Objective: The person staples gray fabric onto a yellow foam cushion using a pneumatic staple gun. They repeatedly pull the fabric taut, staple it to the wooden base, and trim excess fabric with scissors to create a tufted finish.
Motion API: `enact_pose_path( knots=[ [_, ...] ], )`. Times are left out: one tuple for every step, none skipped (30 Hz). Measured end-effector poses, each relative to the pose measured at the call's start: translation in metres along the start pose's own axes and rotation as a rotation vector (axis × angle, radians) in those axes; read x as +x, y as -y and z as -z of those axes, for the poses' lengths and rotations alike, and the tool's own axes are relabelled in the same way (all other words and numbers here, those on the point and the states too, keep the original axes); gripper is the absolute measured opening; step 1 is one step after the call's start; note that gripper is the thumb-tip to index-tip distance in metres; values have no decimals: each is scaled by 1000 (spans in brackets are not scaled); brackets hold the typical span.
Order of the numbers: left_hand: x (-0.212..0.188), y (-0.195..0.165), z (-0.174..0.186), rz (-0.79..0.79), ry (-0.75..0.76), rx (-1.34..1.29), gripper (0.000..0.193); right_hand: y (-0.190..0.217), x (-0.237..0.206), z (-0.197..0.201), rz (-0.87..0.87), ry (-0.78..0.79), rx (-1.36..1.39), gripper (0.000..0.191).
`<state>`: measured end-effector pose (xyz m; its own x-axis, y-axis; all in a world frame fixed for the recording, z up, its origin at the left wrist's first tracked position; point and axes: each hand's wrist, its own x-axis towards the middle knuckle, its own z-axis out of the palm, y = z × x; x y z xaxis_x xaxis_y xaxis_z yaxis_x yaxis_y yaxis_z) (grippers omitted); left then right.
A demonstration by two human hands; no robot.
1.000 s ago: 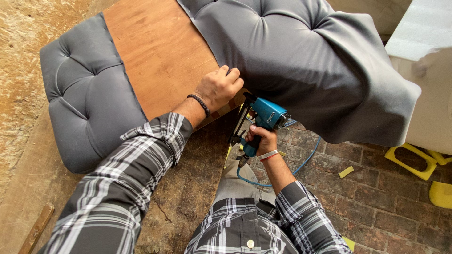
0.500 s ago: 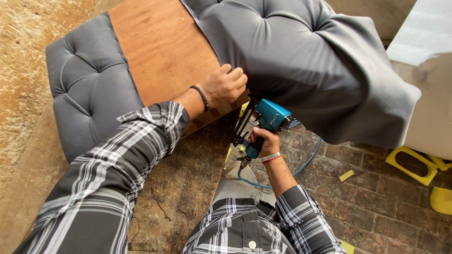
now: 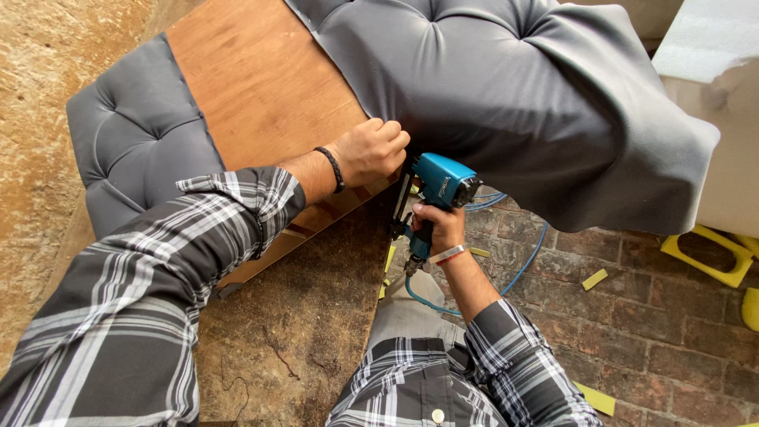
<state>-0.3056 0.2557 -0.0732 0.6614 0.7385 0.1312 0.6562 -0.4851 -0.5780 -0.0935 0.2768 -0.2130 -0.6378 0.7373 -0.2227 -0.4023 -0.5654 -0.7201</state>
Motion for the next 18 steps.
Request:
enact_pose_path(
  knots=[
    [1,0,1,8,6,-15,14,-1,2,-4,11,-12,-8,36],
    [1,-1,2,17,12,-29,15,-1,3,-6,5,-25,5,35],
    [1,-1,3,27,18,-42,15,0,3,-9,0,-37,18,35],
    [2,-1,4,37,19,-47,15,0,3,-11,-6,-49,30,35],
    [2,-1,5,47,19,-52,15,1,2,-13,0,-50,21,34],
    [2,-2,6,59,20,-56,15,3,2,-14,7,-50,11,34],
    [2,-2,6,77,9,-52,15,5,0,-15,13,-50,1,33],
    [1,-3,7,94,-2,-45,15,7,0,-16,-4,-48,9,34],
    [1,-3,8,111,-13,-39,15,10,0,-16,-21,-44,16,34],
    [-1,-4,9,123,-19,-55,14,12,-2,-17,-41,-40,24,35],
    [-3,-4,10,133,-26,-72,14,14,-3,-18,-51,-37,33,36],
    [-4,-5,11,142,-34,-90,13,16,-5,-19,-59,-36,41,37],
    [-5,-5,12,147,-35,-109,13,17,-7,-21,-67,-35,46,39],
    [-6,-5,13,153,-37,-127,12,16,-9,-24,-52,-27,45,39],
    [-7,-4,14,161,-36,-143,12,15,-10,-27,-39,-16,45,39],
    [-9,-4,14,152,-50,-155,11,14,-11,-31,-26,-4,45,39],
    [-10,-3,15,144,-61,-165,10,12,-12,-33,-25,-2,48,39],
    [-13,-1,15,134,-71,-174,9,11,-12,-36,-23,1,53,40]
  ],
)
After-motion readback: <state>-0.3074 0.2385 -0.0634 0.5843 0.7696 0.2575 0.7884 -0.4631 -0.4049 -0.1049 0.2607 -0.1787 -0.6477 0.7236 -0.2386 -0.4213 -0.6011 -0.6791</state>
